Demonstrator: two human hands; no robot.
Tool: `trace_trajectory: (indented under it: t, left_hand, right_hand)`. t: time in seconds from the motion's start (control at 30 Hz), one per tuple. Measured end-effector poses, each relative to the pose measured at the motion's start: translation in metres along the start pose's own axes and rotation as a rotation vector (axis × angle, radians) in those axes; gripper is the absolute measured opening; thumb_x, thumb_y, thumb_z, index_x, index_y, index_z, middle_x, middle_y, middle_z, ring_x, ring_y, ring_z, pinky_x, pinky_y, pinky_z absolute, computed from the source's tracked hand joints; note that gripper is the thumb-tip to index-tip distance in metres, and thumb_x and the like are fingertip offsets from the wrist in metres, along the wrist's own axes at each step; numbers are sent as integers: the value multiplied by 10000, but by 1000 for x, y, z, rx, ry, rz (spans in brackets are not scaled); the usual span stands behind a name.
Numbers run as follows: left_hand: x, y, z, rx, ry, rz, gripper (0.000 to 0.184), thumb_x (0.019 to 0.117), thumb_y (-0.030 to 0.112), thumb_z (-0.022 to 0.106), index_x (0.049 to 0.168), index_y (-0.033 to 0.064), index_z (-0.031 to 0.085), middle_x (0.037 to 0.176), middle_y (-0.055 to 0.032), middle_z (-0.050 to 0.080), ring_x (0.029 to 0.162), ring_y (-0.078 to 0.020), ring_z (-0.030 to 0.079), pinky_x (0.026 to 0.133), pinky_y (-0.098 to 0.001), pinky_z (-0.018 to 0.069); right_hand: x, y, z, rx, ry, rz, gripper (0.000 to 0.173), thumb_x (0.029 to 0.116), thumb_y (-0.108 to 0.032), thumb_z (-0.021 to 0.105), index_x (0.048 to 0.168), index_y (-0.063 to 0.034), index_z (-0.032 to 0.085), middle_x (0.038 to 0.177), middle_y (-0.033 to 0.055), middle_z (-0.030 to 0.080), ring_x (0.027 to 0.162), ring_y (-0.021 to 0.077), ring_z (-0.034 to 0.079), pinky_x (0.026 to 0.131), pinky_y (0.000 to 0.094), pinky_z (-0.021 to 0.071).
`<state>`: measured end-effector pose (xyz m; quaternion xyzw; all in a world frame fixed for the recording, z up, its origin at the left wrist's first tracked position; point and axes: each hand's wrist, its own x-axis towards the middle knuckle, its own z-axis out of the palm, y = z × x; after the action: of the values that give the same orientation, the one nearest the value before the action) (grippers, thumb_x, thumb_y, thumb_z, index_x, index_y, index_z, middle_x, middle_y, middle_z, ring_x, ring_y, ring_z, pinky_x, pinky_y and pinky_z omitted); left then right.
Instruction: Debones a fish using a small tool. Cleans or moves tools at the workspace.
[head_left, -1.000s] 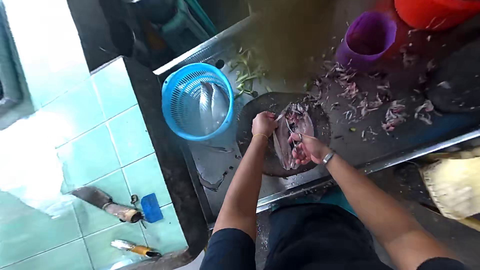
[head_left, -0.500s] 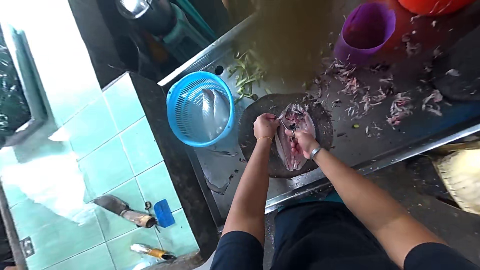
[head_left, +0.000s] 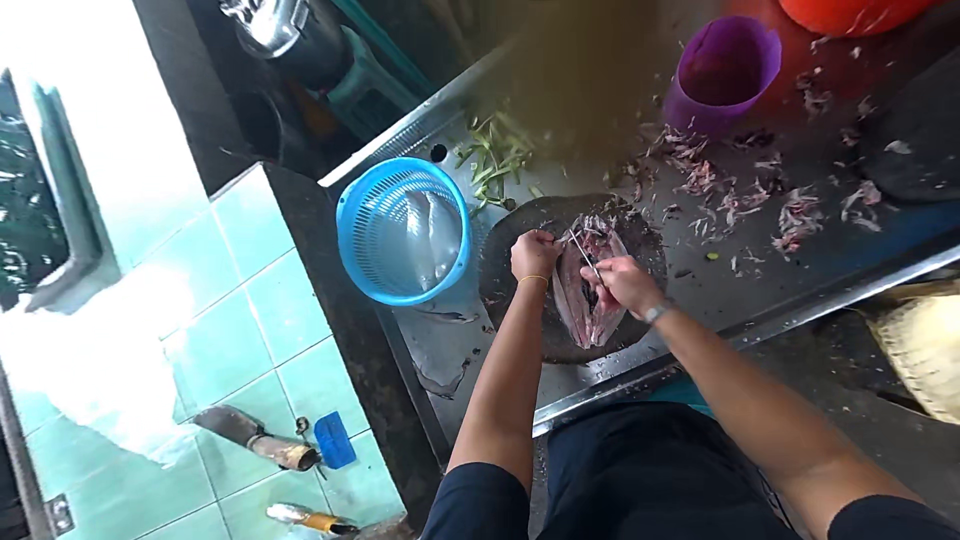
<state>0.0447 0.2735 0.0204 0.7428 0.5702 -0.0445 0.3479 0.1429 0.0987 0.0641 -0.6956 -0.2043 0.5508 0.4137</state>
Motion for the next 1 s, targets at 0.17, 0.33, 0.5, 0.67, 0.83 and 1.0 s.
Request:
trace_trajectory:
  t: [0.17, 0.33, 0.5, 0.67, 0.83, 1.0]
  left_hand:
    - [1, -4, -4, -9, -48, 28, 260, 853, 315, 800, 1077, 186, 776, 1000, -43, 770, 986, -266, 729, 863, -606, 577]
    - [8, 1, -9, 1, -88, 35, 264, 835, 266, 808, 1082, 178, 778, 1015, -39, 771, 1000, -250, 729, 891, -589, 576]
    - [5, 2, -4, 17, -34, 20, 254, 841, 342, 806, 1053, 203, 787, 994, -26, 774, 975, -246, 735, 857, -592, 581]
    - [1, 5, -5, 20, -21, 16, 272, 848, 377, 811, 1057, 205, 787, 1005, -42, 773, 994, -281, 730, 857, -629, 570]
    - [0, 10, -2, 48, -10, -21, 263, 874, 424, 779, 1030, 213, 787, 1007, -39, 773, 983, -279, 731, 834, -614, 573]
    - [1, 9, -2, 26, -10, -11, 270, 858, 421, 790, 1030, 212, 789, 990, -39, 773, 977, -277, 732, 827, -620, 570]
  right_hand:
    - [-31, 15, -34, 366, 30, 104, 529, 1033, -662, 404, 1269, -240, 619, 816, 15, 680, 544, 120, 598, 496, 287, 522]
    - [-4, 22, 6, 432, -146, 327, 560, 1045, -632, 429, 1133, -119, 635, 717, 44, 649, 526, 135, 601, 481, 265, 517]
    - [31, 46, 32, 505, -26, 342, 571, 924, -710, 593, 1037, -154, 668, 627, -26, 537, 442, 64, 441, 415, 219, 389]
    - [12, 26, 30, 366, 81, 136, 355, 1038, -437, 603, 1003, -94, 686, 602, -27, 522, 439, 51, 437, 406, 209, 393]
    - [29, 40, 32, 444, 42, 302, 564, 929, -703, 598, 958, -144, 666, 594, -29, 519, 447, 69, 459, 426, 228, 401]
    - [4, 20, 14, 213, 133, 8, 382, 1037, -448, 604, 979, -83, 701, 602, 8, 563, 438, 85, 478, 418, 246, 434]
